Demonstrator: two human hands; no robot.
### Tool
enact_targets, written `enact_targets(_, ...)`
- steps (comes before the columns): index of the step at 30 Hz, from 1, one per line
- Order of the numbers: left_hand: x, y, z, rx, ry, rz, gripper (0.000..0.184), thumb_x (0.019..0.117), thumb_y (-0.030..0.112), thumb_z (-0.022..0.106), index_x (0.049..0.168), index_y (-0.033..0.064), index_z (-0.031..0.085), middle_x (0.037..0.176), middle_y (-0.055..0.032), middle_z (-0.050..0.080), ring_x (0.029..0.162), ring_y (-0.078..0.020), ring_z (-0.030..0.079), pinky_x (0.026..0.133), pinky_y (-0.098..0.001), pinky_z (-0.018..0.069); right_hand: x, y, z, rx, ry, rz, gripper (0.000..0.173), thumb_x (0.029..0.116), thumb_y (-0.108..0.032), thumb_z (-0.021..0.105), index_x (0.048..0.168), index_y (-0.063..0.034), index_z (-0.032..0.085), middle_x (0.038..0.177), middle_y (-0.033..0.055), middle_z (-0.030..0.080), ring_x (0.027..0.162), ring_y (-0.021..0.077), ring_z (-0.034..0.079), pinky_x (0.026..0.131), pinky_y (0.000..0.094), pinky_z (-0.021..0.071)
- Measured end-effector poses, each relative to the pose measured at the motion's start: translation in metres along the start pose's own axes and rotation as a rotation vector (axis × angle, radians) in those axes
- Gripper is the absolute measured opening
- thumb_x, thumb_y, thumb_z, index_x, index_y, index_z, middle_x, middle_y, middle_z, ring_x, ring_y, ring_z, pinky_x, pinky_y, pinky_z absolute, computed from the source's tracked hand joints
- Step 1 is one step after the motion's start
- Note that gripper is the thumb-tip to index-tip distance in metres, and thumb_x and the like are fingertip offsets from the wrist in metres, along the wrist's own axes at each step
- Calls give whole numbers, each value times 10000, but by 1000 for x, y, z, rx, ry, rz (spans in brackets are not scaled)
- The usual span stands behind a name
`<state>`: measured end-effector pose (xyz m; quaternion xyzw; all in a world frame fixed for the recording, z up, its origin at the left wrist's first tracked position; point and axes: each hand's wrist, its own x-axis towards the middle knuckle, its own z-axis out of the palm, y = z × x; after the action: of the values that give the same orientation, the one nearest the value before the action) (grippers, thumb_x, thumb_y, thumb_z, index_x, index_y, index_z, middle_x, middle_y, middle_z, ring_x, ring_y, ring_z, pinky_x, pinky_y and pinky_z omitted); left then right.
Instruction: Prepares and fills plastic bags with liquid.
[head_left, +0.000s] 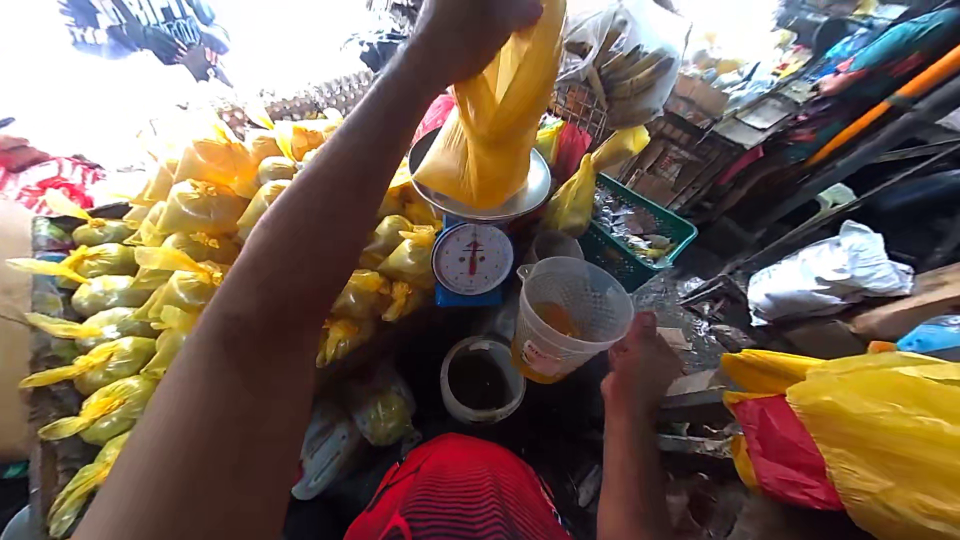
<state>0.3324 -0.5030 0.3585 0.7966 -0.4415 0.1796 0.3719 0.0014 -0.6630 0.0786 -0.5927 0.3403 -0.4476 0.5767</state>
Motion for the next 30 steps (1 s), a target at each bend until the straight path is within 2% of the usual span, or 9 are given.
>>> enact_targets(3, -7, -14, 26, 290, -223, 159, 351, 1014, 376, 581, 1080, 54, 704, 1085, -166, 691, 1092, -337, 655, 978, -588, 500, -3, -1, -6, 26, -1, -58, 424, 985, -362, 658, 626, -159, 558, 522, -78, 470, 435, 36, 415, 436, 241, 389)
enact_targets(5, -18, -27, 49, 410, -306, 187, 287, 1027, 294, 540, 1088, 61, 696, 1072, -217, 699, 1057, -446, 665, 876, -694, 500, 2, -5, -11, 41, -7, -109, 417, 968, -359, 680, 619, -156, 574, 529, -76, 490, 444, 33, 430, 443, 236, 393)
enact_targets(8, -20, -53, 70, 354, -343, 95, 299, 1027, 316, 572, 1025, 50, 710, 1033, -193, 715, 1026, -412, 684, 879, -656, 518, 11, -25, -13, 1, -36, -131, 422, 970, -382, 667, 630, -158, 555, 547, -79, 493, 469, 37, 449, 464, 247, 406)
enact_targets(13, -25, -86, 83, 140, -457, -219, 442, 895, 421, 749, 819, -11, 693, 858, -193, 680, 848, -351, 667, 802, -612, 512, 31, -104, -3, -20, -222, -114, 231, 999, -375, 632, 876, -181, 648, 651, -116, 569, 518, 5, 492, 507, 203, 458)
enact_targets(16, -45, -84, 75, 12, -555, -355, 455, 875, 434, 787, 1012, 4, 726, 972, -187, 711, 926, -327, 684, 881, -596, 520, 47, -159, 10, -102, -453, -157, 229, 1005, -438, 624, 1038, -216, 667, 797, -126, 618, 612, -13, 545, 573, 181, 498)
enact_targets(20, -71, -105, 55, -103, -441, -319, 656, 866, 453, 797, 1311, 12, 600, 1148, -209, 684, 1037, -320, 680, 953, -560, 531, 80, -203, 50, -422, -654, -481, 399, 1052, -512, 500, 947, -154, 643, 721, -73, 543, 569, 38, 492, 531, 266, 462)
enact_targets(23, -106, -97, 33, 71, -307, -68, 807, 820, 582, 791, 1478, 206, 513, 1426, -168, 509, 1234, -336, 574, 996, -599, 510, 98, -224, 82, -643, -630, -647, 573, 1043, -623, 424, 860, -113, 608, 711, 14, 529, 625, 140, 531, 591, 421, 471)
enact_targets(27, -153, -76, 28, 310, -305, 240, 288, 934, 496, 687, 1149, 314, 746, 1629, -91, 341, 1445, -388, 353, 1138, -659, 282, 113, -244, 118, -769, -657, -671, 654, 1019, -692, 391, 784, -108, 572, 696, 27, 531, 651, 158, 559, 610, 446, 469)
enact_targets(30, -176, -68, 26, 388, -133, 270, 277, 1032, 447, 550, 1065, 263, 754, 1592, -88, 412, 1421, -355, 408, 1170, -624, 246, 113, -255, 139, -842, -691, -640, 698, 1007, -713, 387, 800, -77, 587, 736, 56, 569, 692, 177, 590, 645, 472, 487)
